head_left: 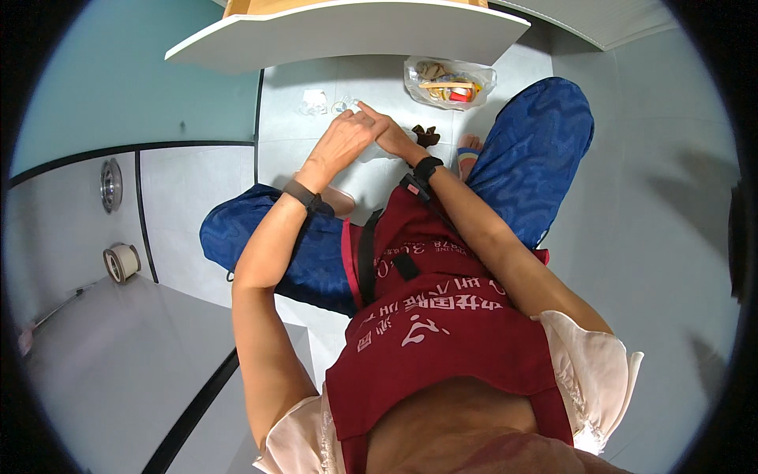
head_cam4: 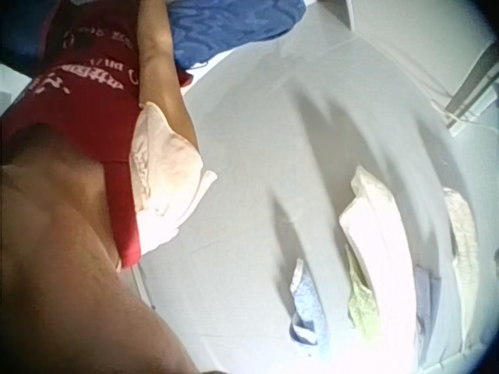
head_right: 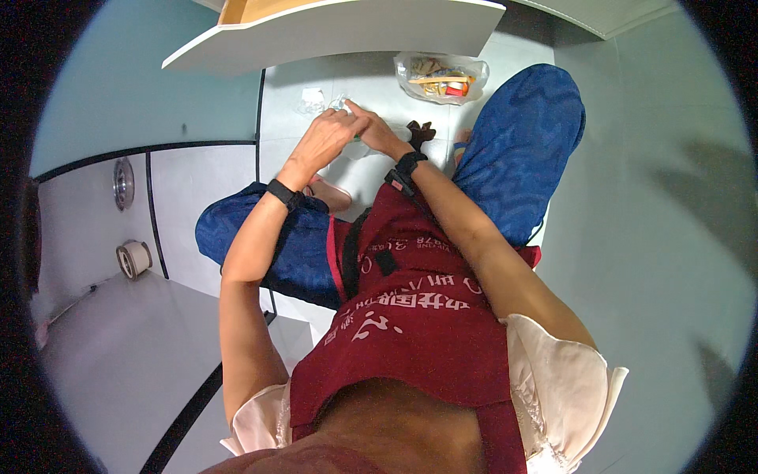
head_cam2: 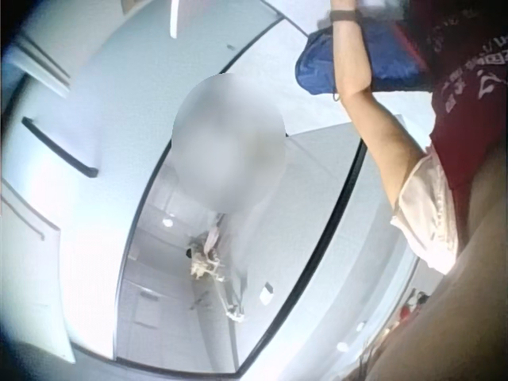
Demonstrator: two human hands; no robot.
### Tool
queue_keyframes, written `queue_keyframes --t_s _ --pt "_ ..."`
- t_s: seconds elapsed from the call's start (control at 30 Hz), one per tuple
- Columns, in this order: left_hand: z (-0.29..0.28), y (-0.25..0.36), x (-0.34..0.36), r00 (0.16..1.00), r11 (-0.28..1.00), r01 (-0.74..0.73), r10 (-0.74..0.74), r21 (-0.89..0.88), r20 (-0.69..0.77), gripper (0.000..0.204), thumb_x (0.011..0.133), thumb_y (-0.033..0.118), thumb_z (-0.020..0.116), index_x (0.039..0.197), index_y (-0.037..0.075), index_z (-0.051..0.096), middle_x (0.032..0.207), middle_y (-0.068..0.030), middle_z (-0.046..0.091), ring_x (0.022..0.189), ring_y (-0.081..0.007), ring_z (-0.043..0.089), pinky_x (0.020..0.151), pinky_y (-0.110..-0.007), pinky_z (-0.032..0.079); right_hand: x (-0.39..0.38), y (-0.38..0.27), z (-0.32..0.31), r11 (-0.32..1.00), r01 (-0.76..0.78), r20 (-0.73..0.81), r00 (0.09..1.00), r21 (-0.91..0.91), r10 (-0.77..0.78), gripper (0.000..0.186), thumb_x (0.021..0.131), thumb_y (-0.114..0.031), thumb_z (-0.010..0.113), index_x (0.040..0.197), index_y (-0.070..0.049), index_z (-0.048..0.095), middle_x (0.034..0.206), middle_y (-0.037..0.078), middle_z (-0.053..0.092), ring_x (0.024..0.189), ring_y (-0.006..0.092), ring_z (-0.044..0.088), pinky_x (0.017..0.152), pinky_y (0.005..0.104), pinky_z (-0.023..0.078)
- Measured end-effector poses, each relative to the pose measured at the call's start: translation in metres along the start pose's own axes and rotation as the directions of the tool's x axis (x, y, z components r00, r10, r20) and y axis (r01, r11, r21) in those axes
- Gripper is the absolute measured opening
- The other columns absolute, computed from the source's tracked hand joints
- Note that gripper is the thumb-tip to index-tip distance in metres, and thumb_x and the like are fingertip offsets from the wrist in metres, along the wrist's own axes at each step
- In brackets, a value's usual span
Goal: The person unboxes small components, mounts a safety lock component onto a wooden block inside a cabinet drawer, and repeatedly cleans the interior surfaces of the drawer with a dark cloth.
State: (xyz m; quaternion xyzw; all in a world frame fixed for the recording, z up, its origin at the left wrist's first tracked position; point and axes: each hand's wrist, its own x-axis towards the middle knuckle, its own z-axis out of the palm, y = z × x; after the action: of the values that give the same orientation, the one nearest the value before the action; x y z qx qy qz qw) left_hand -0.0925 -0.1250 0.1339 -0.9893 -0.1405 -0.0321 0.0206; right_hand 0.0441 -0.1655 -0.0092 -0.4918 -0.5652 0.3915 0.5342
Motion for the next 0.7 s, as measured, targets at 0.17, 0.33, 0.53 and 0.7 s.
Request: queue_keyframes --t_s 0.17,0.33,0.53,0.7 --pt "-0.011 -0.002 0.008 0.999 0.996 -0.017 0.014 -0.092 -0.033 0.026 0.083 0.004 0.059 0.109 0.008 0.061 0.096 -0.0075 0.066 0.097 -0.0282 0.064 0.087 -0.041 0.050 0.001 -0.022 -0.005 0.965 -0.034 0.199 0.976 -0.262 0.089 0.032 0.093 -0.016 0.054 0.117 0.005 0.060 0.117 0.029 0.064 0.108 0.0403 0.063 0.094 0.0469 0.049" --pt "0.019 -0.022 -0.001 0.961 0.877 0.183 -0.255 -0.444 -0.109 0.018 0.089 0.005 0.058 0.106 0.005 0.055 0.097 -0.0170 0.060 0.095 -0.0400 0.060 0.084 -0.045 0.049 0.004 -0.015 -0.010 0.964 -0.123 0.180 0.969 -0.234 0.167 0.051 0.088 -0.027 0.060 0.128 0.003 0.052 0.115 0.032 0.063 0.108 0.0469 0.061 0.092 0.0512 0.047" --pt "0.052 -0.033 -0.019 0.841 0.622 0.371 -0.540 -0.689 -0.035 0.017 0.096 0.008 0.059 0.111 0.003 0.052 0.100 -0.0205 0.064 0.090 -0.0438 0.062 0.077 -0.048 0.050 -0.002 -0.012 -0.006 0.978 -0.123 0.145 0.978 -0.168 0.148 0.079 0.088 -0.023 0.067 0.157 -0.006 0.031 0.120 0.029 0.067 0.109 0.0419 0.066 0.096 0.0425 0.051" --pt "0.056 -0.041 -0.025 0.754 0.491 0.456 -0.656 -0.742 0.029 0.017 0.093 0.009 0.067 0.105 0.005 0.055 0.090 -0.0185 0.066 0.078 -0.0360 0.065 0.072 -0.044 0.050 0.000 -0.016 -0.018 0.979 -0.111 0.224 0.963 -0.169 0.148 0.080 0.085 -0.012 0.072 0.154 -0.002 0.034 0.110 0.019 0.070 0.101 0.0377 0.067 0.092 0.0412 0.052"
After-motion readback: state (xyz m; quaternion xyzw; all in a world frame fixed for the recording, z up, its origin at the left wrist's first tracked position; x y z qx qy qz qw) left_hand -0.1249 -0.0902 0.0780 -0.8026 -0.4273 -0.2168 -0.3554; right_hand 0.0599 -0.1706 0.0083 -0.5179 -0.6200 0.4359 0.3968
